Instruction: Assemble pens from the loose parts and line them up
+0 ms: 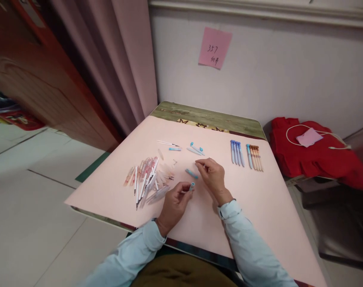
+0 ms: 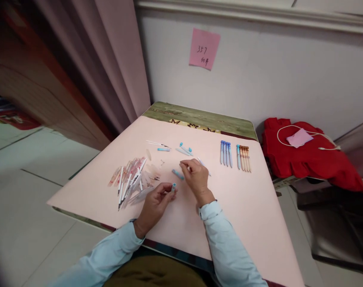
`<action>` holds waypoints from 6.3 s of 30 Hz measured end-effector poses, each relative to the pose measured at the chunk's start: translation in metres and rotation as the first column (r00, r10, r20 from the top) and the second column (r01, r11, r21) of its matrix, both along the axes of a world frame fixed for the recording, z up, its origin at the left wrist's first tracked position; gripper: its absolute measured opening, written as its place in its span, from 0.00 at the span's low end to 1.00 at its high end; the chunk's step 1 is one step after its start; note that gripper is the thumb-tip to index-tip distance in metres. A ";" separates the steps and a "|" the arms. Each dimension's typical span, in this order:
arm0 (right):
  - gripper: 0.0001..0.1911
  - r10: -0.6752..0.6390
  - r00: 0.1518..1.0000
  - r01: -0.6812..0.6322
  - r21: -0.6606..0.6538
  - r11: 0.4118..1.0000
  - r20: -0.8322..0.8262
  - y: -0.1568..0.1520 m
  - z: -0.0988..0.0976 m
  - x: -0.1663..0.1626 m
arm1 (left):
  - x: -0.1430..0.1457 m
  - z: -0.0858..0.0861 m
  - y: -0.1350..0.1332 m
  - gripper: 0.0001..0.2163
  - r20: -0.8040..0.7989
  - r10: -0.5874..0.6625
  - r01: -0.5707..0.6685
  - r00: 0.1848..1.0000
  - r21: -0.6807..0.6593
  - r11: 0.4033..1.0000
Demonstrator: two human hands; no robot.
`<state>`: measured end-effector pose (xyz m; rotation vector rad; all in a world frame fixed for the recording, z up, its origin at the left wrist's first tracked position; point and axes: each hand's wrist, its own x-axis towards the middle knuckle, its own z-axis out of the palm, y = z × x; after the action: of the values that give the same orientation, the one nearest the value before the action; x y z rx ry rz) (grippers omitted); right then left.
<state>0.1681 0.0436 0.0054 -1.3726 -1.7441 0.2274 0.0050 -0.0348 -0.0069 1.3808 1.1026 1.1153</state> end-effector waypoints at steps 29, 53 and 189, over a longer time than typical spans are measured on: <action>0.15 0.332 0.769 -0.211 -0.274 0.938 0.546 0.046 -0.005 -0.066 | -0.006 -0.004 -0.006 0.08 -0.117 0.097 -0.066 0.988 0.243 0.968; 0.12 0.428 0.885 -0.394 -0.194 0.898 0.182 0.006 0.056 -0.008 | 0.000 -0.011 0.020 0.08 -0.060 0.288 -0.276 0.956 0.156 0.949; 0.12 0.237 0.865 -0.105 -0.301 0.948 0.442 0.077 0.010 0.002 | -0.001 -0.001 0.017 0.02 -0.245 0.232 -0.134 0.941 0.360 0.923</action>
<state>0.1703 0.1205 0.0150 -1.5574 -2.3218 0.2465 0.0036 -0.0181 -0.0081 1.7789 1.3115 1.3188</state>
